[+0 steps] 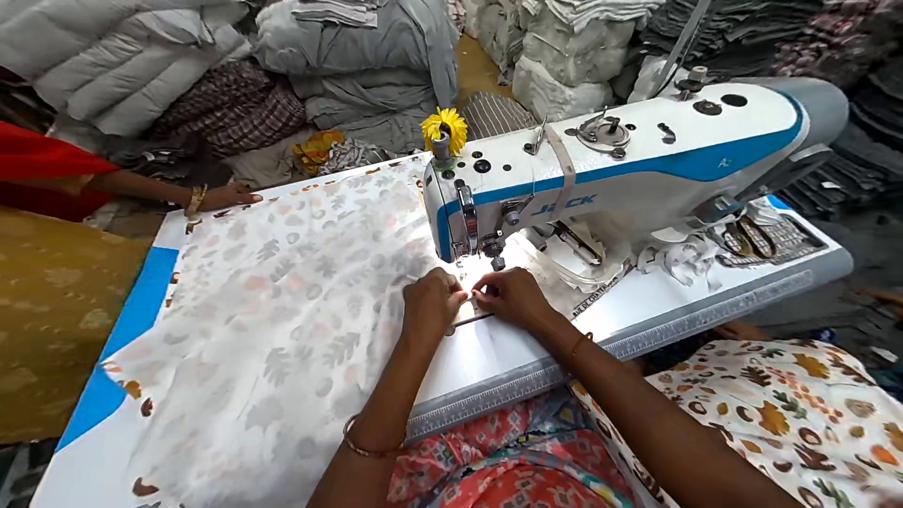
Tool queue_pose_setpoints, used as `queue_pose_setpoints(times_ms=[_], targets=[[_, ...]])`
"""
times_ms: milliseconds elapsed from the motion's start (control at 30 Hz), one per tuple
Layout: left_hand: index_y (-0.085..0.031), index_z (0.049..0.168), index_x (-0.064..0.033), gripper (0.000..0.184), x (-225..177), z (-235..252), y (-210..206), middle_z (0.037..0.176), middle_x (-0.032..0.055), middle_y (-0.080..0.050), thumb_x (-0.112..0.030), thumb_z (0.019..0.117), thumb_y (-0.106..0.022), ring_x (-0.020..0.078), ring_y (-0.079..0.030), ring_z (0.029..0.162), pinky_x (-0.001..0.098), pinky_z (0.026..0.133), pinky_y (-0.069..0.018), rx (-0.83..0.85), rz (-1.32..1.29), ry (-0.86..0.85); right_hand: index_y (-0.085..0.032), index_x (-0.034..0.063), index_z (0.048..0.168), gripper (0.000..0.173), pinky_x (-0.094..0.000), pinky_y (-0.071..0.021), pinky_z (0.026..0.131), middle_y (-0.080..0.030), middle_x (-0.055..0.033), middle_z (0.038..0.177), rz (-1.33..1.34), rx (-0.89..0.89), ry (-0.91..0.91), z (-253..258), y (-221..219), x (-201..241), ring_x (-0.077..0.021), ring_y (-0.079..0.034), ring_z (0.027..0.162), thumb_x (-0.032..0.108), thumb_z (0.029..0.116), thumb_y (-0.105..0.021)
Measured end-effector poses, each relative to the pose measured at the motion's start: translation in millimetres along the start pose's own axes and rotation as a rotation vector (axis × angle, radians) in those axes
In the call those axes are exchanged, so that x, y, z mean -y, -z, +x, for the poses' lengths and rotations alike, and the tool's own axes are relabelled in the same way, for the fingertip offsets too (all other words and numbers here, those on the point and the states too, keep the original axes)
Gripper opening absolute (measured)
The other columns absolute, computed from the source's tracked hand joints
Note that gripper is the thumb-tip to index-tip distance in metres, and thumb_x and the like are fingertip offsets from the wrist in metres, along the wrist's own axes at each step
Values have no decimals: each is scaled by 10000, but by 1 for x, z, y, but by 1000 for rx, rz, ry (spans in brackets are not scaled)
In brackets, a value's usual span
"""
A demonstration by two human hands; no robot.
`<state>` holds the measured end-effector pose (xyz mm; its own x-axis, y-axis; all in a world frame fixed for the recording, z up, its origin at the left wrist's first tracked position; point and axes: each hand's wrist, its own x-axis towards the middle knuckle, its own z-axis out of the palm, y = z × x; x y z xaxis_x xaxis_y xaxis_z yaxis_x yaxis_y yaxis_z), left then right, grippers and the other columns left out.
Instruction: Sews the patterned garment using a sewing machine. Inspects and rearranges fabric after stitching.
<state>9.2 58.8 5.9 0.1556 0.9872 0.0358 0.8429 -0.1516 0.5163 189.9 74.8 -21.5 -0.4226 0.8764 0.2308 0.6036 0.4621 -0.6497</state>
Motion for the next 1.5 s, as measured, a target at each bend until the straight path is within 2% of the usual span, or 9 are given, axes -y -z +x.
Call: queue_pose_setpoints(times_ms=[233, 500, 633, 1100, 1200, 1267, 1367, 1433, 1500], targets=[[-764, 1007, 44, 174, 16, -23, -39, 963, 232, -688, 97, 860, -687, 421, -687, 925, 567, 790, -561, -271, 175, -262, -728, 41, 872, 105, -441, -551, 596, -662, -125, 843, -298, -150, 202, -1, -22, -4, -295, -687, 783, 122, 898, -667], [-768, 1102, -3, 284, 12, -7, -37, 1052, 219, -705, 102, 857, -668, 442, -667, 973, 623, 791, -501, -267, 255, -154, -734, 26, 1213, 315, -517, -530, 805, -702, -189, 1147, -391, -23, 98, 0, -21, 1, -366, -669, 1054, 131, 960, -579], [-689, 1211, 82, 274, -19, -11, -34, 1145, 281, -659, 27, 957, -602, 430, -656, 1088, 545, 960, -533, -110, 77, 92, -707, 6, 1250, 368, -527, -529, 839, -710, -203, 1177, -371, 11, 102, 4, -22, -5, -378, -677, 1087, 155, 966, -527], [-665, 1201, 93, 258, -47, -11, -31, 1129, 287, -630, -35, 987, -599, 420, -655, 1051, 528, 927, -545, 2, -39, 184, -739, 44, 1201, 310, -523, -557, 831, -705, -223, 1084, -350, -84, 80, 7, -25, -11, -388, -689, 1017, 167, 973, -569], [-700, 1227, 31, 263, -27, -13, 18, 1087, 209, -713, -106, 1041, -574, 310, -689, 969, 489, 905, -547, 282, -348, 109, -708, -62, 1109, 207, -529, -563, 840, -669, -239, 1052, 2, -176, -195, -11, -13, 22, -372, -674, 985, 28, 929, -658], [-696, 1203, 21, 258, 0, -11, 55, 1132, 179, -728, -87, 1063, -508, 273, -709, 1012, 479, 932, -562, 259, -460, 138, -626, -81, 1229, 266, -419, -570, 788, -688, -166, 1007, 549, -225, -544, -27, -19, 55, -241, -675, 882, 83, 1028, -567], [-567, 1424, 6, 442, 47, 0, 56, 1467, 280, -529, -263, 1075, -536, 494, -582, 1251, 692, 1028, -433, 30, -27, 231, -511, 15, 1306, 316, -347, -604, 774, -695, -91, 1007, 1401, 84, -885, -51, -44, 114, -166, -708, 874, 243, 1089, -491], [-352, 1572, -2, 804, 49, -4, 32, 1620, 347, -245, -514, 1002, -596, 595, -553, 1221, 732, 956, -456, 50, 246, 301, -507, 12, 1327, 367, -345, -602, 799, -693, -106, 1080, 1443, 293, -979, -63, -64, 141, -173, -708, 928, 228, 1045, -596], [-240, 1638, -112, 943, 25, -22, 24, 1618, 384, -191, -679, 951, -549, 607, -589, 1130, 744, 900, -460, 111, 341, 395, -521, -42, 1300, 425, -344, -590, 850, -675, -136, 1107, 1214, 240, -941, -68, -64, 149, -170, -694, 971, 227, 1006, -670]])
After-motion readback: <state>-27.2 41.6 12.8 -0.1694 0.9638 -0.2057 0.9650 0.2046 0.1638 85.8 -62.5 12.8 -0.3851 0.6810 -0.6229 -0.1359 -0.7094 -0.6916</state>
